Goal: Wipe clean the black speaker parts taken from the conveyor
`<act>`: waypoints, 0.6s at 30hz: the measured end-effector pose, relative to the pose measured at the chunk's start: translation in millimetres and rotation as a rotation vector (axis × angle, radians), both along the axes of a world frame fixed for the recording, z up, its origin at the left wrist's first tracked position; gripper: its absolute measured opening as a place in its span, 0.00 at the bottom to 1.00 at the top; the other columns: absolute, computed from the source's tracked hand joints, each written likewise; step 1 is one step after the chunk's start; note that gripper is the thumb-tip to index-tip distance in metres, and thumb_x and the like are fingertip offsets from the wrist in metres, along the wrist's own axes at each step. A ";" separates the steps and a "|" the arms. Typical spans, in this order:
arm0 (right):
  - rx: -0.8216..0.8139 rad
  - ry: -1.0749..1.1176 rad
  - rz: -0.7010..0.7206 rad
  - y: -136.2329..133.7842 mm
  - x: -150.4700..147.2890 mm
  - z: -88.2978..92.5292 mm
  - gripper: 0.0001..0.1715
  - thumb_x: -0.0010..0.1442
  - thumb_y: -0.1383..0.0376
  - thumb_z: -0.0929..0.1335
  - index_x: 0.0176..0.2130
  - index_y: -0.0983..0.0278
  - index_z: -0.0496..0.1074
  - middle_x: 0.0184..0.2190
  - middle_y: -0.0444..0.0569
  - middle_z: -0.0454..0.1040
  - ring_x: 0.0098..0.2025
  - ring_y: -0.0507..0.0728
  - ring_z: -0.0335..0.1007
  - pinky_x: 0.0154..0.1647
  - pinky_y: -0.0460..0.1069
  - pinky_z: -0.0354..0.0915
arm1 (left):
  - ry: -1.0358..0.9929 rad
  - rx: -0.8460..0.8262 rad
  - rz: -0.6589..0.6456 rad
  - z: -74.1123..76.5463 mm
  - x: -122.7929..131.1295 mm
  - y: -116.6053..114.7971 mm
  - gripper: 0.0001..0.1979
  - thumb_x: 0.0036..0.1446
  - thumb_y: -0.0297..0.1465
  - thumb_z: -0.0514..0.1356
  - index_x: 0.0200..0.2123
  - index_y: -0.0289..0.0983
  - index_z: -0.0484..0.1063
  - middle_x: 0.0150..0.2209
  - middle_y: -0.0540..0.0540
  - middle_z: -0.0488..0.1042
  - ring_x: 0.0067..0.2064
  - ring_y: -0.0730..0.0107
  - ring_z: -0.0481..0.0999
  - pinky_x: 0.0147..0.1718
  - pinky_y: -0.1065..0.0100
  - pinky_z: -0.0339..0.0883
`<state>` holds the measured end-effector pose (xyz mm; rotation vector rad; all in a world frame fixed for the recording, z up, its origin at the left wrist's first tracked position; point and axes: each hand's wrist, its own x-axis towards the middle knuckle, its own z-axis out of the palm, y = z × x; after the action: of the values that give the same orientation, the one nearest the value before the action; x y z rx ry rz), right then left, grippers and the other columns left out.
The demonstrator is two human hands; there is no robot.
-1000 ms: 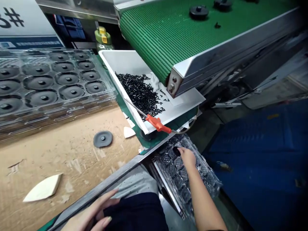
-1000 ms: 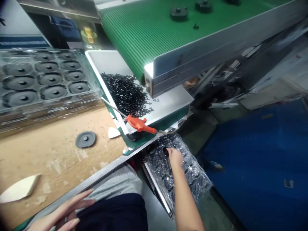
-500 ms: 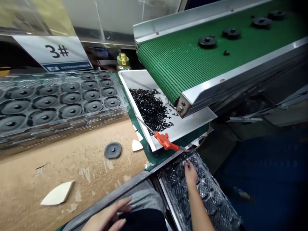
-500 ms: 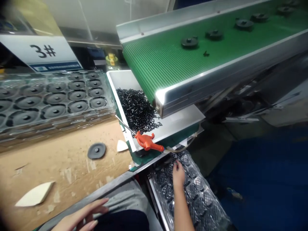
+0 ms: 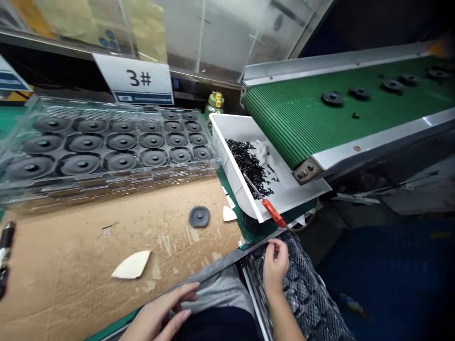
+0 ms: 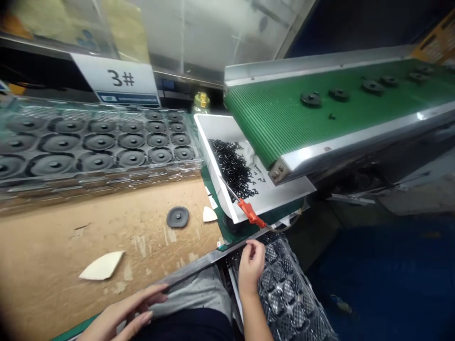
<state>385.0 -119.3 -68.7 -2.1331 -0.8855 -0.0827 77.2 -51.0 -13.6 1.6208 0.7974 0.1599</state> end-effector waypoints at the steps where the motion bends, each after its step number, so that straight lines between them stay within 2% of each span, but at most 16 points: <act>1: -0.001 -0.026 0.022 8.0 -2.1 6.1 0.25 0.61 0.49 0.58 0.42 0.68 0.65 0.38 0.55 0.68 0.39 0.56 0.65 0.43 0.53 0.63 | 0.000 -0.039 0.015 -2.6 -7.1 0.4 0.19 0.60 0.39 0.50 0.55 0.50 0.62 0.49 0.53 0.72 0.49 0.70 0.72 0.48 0.76 0.63; 3: -0.030 -0.067 0.073 27.0 -4.0 10.6 0.38 0.53 0.42 0.63 0.48 0.71 0.63 0.46 0.62 0.64 0.48 0.62 0.62 0.50 0.57 0.60 | -0.007 -0.105 0.073 -5.4 -19.5 1.2 0.20 0.61 0.39 0.49 0.55 0.47 0.62 0.50 0.50 0.72 0.50 0.69 0.71 0.48 0.75 0.63; 5: -0.073 -0.096 0.090 48.5 -2.8 6.5 0.50 0.44 0.38 0.66 0.49 0.74 0.63 0.50 0.67 0.62 0.54 0.67 0.56 0.54 0.60 0.55 | -0.029 -0.146 0.145 -5.5 -30.4 1.2 0.20 0.60 0.40 0.49 0.55 0.45 0.63 0.49 0.48 0.72 0.49 0.67 0.71 0.48 0.73 0.64; 7: -0.116 -0.110 0.076 68.1 0.6 -1.1 0.48 0.43 0.38 0.67 0.47 0.75 0.65 0.48 0.67 0.63 0.55 0.68 0.56 0.55 0.62 0.54 | -0.062 -0.178 0.195 -5.1 -40.6 -0.3 0.20 0.60 0.40 0.50 0.54 0.44 0.64 0.49 0.48 0.73 0.49 0.66 0.71 0.48 0.73 0.64; 10: -0.151 -0.111 0.045 82.1 4.2 -6.5 0.36 0.49 0.43 0.67 0.43 0.71 0.67 0.44 0.59 0.67 0.52 0.63 0.61 0.54 0.61 0.55 | -0.108 -0.225 0.255 -7.4 -55.0 -5.1 0.20 0.60 0.41 0.50 0.53 0.42 0.65 0.48 0.46 0.73 0.45 0.65 0.73 0.45 0.71 0.65; 13: -0.127 -0.098 -0.002 72.0 -5.1 2.8 0.37 0.49 0.43 0.66 0.44 0.73 0.68 0.44 0.61 0.68 0.51 0.65 0.62 0.53 0.62 0.56 | -0.175 -0.288 0.350 -13.2 -64.8 -12.0 0.20 0.59 0.42 0.50 0.51 0.42 0.66 0.46 0.45 0.74 0.39 0.66 0.73 0.40 0.69 0.66; 15: -0.098 -0.067 -0.007 56.4 -23.1 15.3 0.41 0.50 0.42 0.65 0.47 0.74 0.67 0.46 0.65 0.67 0.50 0.67 0.63 0.52 0.62 0.58 | -0.272 -0.406 0.434 -16.2 -65.7 -16.4 0.18 0.57 0.42 0.54 0.49 0.41 0.68 0.44 0.44 0.75 0.37 0.68 0.72 0.40 0.70 0.65; 18: -0.088 0.004 0.108 33.2 -67.0 37.3 0.37 0.53 0.46 0.65 0.51 0.70 0.65 0.47 0.60 0.68 0.47 0.65 0.65 0.49 0.58 0.61 | -0.456 -0.643 0.534 -16.2 -59.7 -20.7 0.19 0.52 0.43 0.60 0.44 0.38 0.70 0.43 0.41 0.74 0.38 0.68 0.73 0.39 0.69 0.64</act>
<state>318.0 -86.0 -31.4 -2.1615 -1.0168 0.0154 17.5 -71.6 -29.8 0.7031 0.7969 0.5682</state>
